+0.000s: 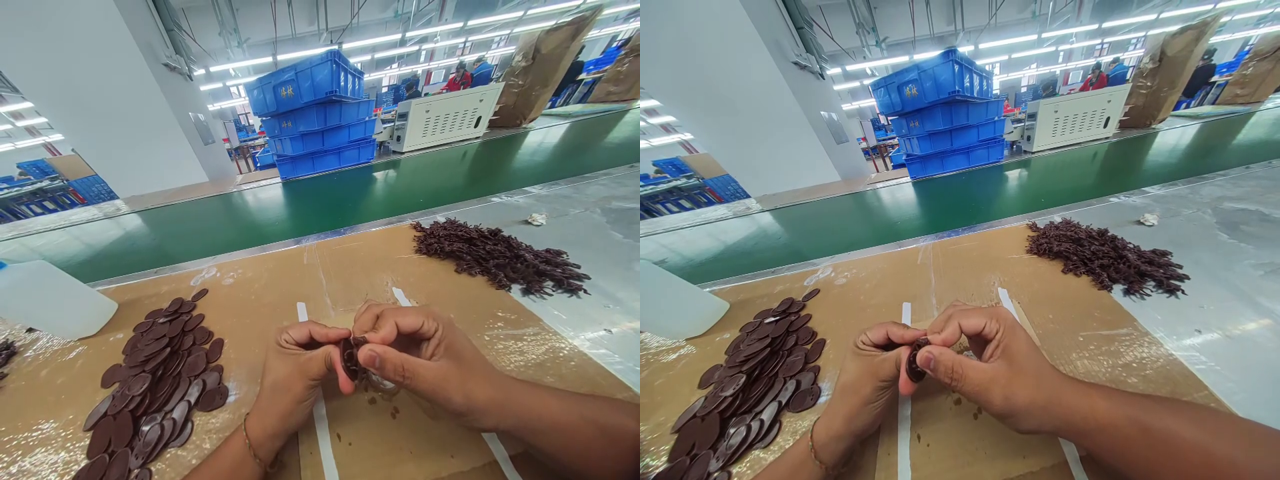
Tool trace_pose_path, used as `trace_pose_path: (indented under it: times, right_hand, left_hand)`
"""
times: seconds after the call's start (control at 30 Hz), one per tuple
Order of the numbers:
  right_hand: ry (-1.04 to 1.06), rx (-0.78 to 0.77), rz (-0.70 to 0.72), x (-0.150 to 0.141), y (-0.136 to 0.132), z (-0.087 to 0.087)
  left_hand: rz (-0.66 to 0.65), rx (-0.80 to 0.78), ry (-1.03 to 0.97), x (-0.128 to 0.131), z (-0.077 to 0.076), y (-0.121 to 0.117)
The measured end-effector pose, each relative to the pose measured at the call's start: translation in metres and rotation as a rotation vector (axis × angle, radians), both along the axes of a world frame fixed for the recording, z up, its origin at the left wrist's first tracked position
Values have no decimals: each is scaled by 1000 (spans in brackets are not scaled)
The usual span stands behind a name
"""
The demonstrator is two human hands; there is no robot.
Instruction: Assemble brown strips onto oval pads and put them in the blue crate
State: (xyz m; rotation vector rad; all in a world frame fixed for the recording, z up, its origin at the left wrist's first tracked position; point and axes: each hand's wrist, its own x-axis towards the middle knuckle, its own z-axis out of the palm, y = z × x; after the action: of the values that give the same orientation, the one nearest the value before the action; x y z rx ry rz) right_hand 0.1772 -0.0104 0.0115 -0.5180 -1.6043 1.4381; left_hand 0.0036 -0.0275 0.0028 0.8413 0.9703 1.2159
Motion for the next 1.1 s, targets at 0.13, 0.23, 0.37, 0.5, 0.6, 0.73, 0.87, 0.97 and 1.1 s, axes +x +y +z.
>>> trace_pose_path:
  times: [0.13,0.23,0.37,0.5,0.6,0.73,0.87,0.97,1.1]
  right_hand:
    - [-4,-4,0,-1,1,0]
    - [2,6,12,-1,0,-1]
    - [-3,30,14,0,0,-1]
    - [-18,44,10,0,0,-1]
    - [-27,41,-1,0,0,-1]
    - [-17,25,7,0,1,-1]
    - [-13,24,6,0,1,-2]
    - [-6,23,5,0,1,-3]
    - [3,14,-2,0,0,-4]
  left_hand:
    - [-2,-5,4,0,-1,0]
    - [5,-7,4,0,-2,0]
    - [37,-20,1,2,-1,1]
    - [30,10,-17,1,-1,1]
    - [20,17,-41,1,-2,0]
    - [19,18,-35,1,-4,0]
    - [14,24,-40,-1,-7,1]
    - [1,33,-27,-2,-9,1]
    - [8,59,-15,-1,-9,1]
